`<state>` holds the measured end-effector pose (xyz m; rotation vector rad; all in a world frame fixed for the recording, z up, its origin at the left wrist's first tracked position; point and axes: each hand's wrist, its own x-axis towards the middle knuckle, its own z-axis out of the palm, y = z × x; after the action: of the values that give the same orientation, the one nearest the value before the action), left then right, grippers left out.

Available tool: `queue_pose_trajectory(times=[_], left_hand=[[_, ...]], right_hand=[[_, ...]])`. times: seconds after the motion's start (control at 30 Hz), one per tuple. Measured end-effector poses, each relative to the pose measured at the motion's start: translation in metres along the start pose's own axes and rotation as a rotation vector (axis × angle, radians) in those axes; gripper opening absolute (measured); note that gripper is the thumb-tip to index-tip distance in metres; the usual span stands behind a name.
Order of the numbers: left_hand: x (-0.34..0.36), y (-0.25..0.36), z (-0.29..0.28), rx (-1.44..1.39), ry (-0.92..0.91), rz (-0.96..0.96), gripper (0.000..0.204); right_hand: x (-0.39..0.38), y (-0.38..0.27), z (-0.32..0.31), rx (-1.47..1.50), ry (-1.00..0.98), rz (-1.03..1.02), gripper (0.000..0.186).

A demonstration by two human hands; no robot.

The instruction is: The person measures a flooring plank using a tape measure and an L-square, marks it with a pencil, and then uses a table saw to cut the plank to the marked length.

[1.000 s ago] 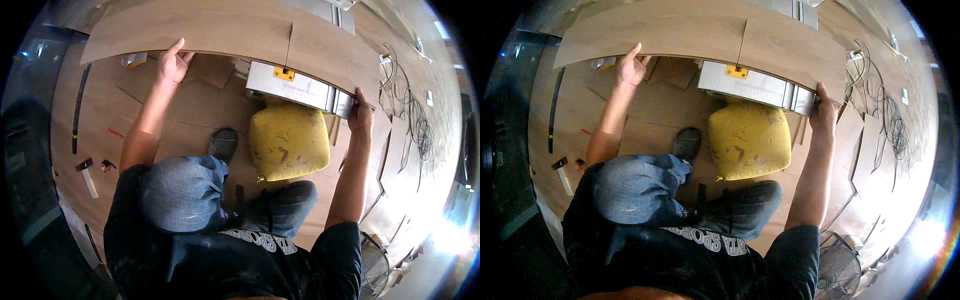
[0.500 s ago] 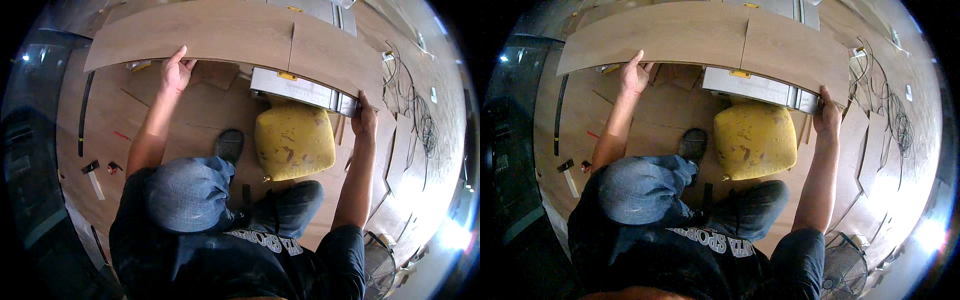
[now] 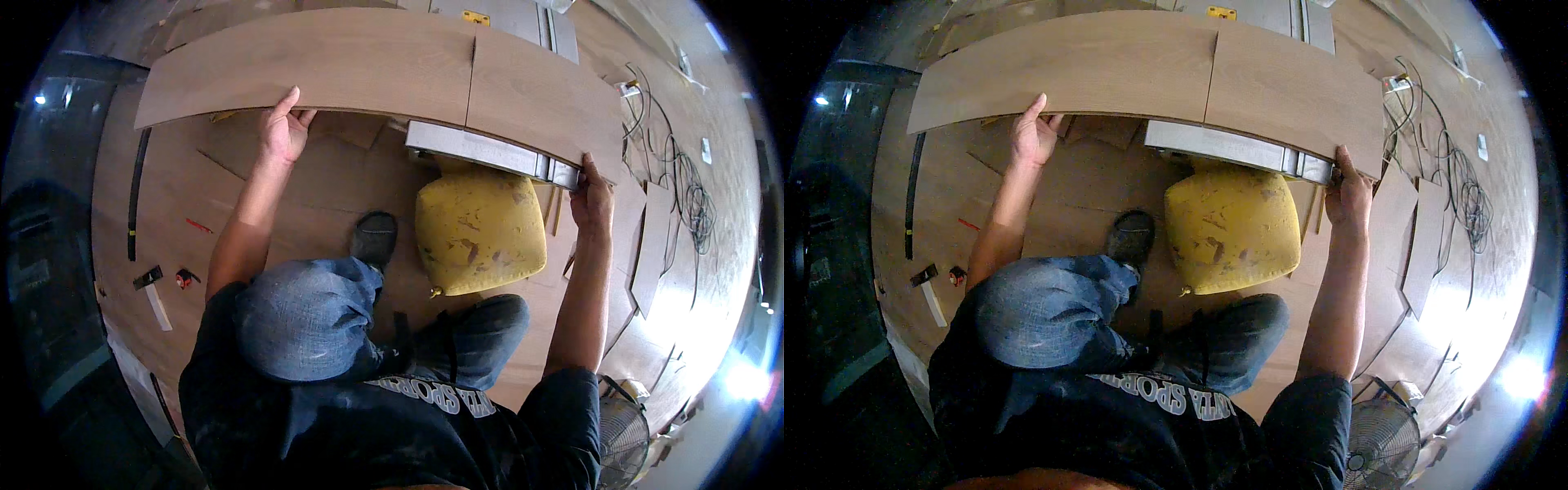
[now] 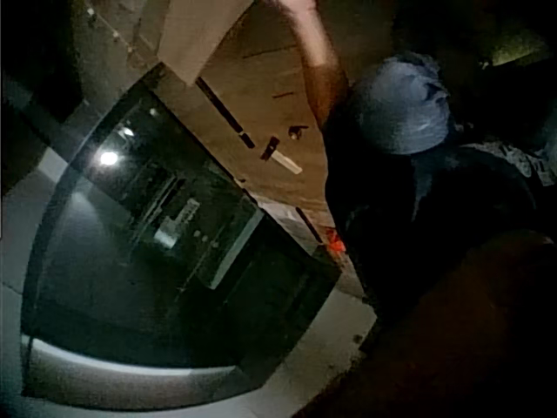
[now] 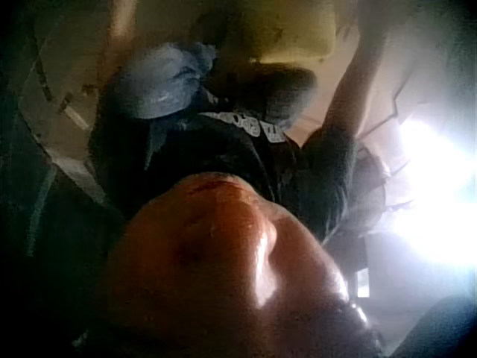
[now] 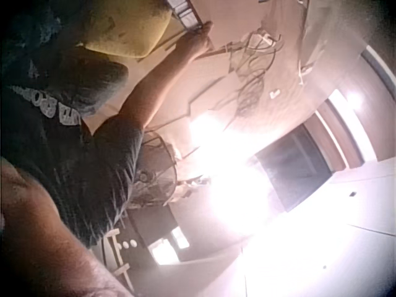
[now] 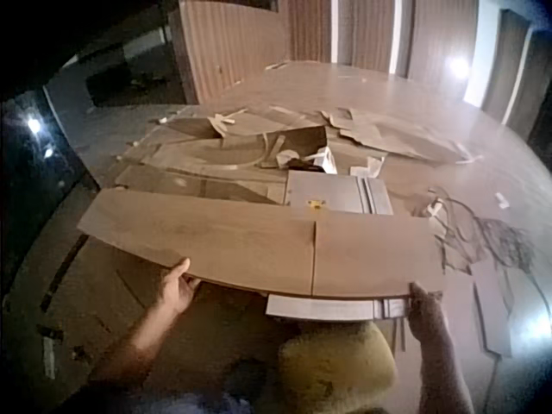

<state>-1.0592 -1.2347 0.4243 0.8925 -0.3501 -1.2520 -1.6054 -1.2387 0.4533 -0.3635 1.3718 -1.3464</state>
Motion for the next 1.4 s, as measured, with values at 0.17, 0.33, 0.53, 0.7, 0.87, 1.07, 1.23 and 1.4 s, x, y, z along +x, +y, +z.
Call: queue_pose_trajectory(times=[0.17, 0.33, 0.53, 0.7, 0.87, 1.07, 1.23, 1.4], left_hand=[[-0.006, 0.001, 0.003, 0.008, 0.018, 0.0, 0.04], [-0.01, 0.001, -0.002, 0.03, 0.034, -0.009, 0.033], [-0.015, -0.001, -0.009, 0.022, 0.025, -0.027, 0.022], [-0.019, -0.003, -0.012, 0.037, 0.02, 0.02, 0.023], [-0.023, -0.002, -0.014, 0.031, 0.026, -0.003, 0.034], [-0.029, 0.001, -0.005, 0.021, 0.022, 0.005, 0.036], [-0.039, 0.003, 0.001, 0.04, 0.068, 0.041, 0.038], [-0.046, 0.005, -0.013, 0.043, 0.074, 0.019, 0.043]], right_hand=[[-0.006, 0.0, -0.001, -0.065, 0.012, 0.036, 0.012], [-0.013, 0.002, -0.002, -0.088, -0.007, 0.012, 0.017], [-0.024, 0.001, 0.001, -0.096, 0.104, 0.015, 0.021], [-0.027, 0.003, -0.005, -0.101, 0.015, 0.012, 0.021], [-0.025, 0.005, -0.012, -0.101, 0.029, 0.028, 0.02], [-0.024, 0.007, -0.016, -0.126, 0.042, 0.036, 0.017], [-0.025, 0.007, -0.02, -0.124, 0.035, 0.067, 0.02], [-0.042, 0.006, -0.019, -0.186, 0.011, 0.07, 0.017]])
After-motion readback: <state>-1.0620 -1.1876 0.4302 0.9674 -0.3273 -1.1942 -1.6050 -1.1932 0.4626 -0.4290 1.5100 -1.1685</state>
